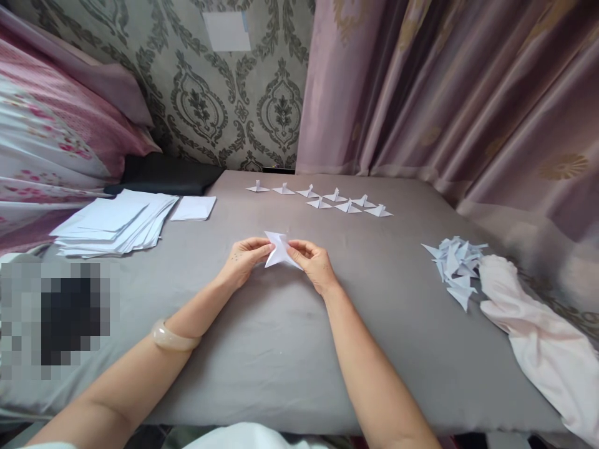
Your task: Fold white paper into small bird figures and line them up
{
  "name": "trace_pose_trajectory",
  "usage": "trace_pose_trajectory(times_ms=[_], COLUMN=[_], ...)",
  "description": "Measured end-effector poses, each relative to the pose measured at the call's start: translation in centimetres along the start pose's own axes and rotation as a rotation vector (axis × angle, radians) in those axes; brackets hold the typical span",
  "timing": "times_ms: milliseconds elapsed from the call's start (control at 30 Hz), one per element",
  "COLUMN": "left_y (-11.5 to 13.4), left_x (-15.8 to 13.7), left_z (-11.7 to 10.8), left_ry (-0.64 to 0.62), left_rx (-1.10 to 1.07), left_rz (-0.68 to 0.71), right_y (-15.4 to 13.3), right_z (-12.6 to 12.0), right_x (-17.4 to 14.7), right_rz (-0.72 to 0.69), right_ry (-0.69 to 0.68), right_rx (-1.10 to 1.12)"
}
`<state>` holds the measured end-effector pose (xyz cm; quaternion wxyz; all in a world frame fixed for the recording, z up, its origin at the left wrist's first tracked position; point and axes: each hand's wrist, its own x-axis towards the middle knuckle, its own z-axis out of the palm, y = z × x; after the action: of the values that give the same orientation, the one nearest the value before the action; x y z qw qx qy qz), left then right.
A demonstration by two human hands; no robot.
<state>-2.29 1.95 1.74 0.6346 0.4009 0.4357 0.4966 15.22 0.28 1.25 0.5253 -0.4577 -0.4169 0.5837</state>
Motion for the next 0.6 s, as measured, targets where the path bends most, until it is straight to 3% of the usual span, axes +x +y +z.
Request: trace_pose_trajectory(times_ms=[167,400,600], left_y=[0.0,0.2,0.1], left_x=[-0.1,-0.2,0.0], left_z=[0.1,0.3,0.1], left_ry=[-0.016,0.059,0.059], left_rx=[0.020,0.053,0.061], left_rz=[0.027,0.007,0.001], right_y=[0.1,1.1,0.5], right_z=[0.3,0.1,0.4], right_x=[0.0,0.6,0.2], right_rz=[-0.032,-0.045,-0.020], right_ry=[0.056,0.209,0.102], right_rx=[-0.113,-0.092,-0.086])
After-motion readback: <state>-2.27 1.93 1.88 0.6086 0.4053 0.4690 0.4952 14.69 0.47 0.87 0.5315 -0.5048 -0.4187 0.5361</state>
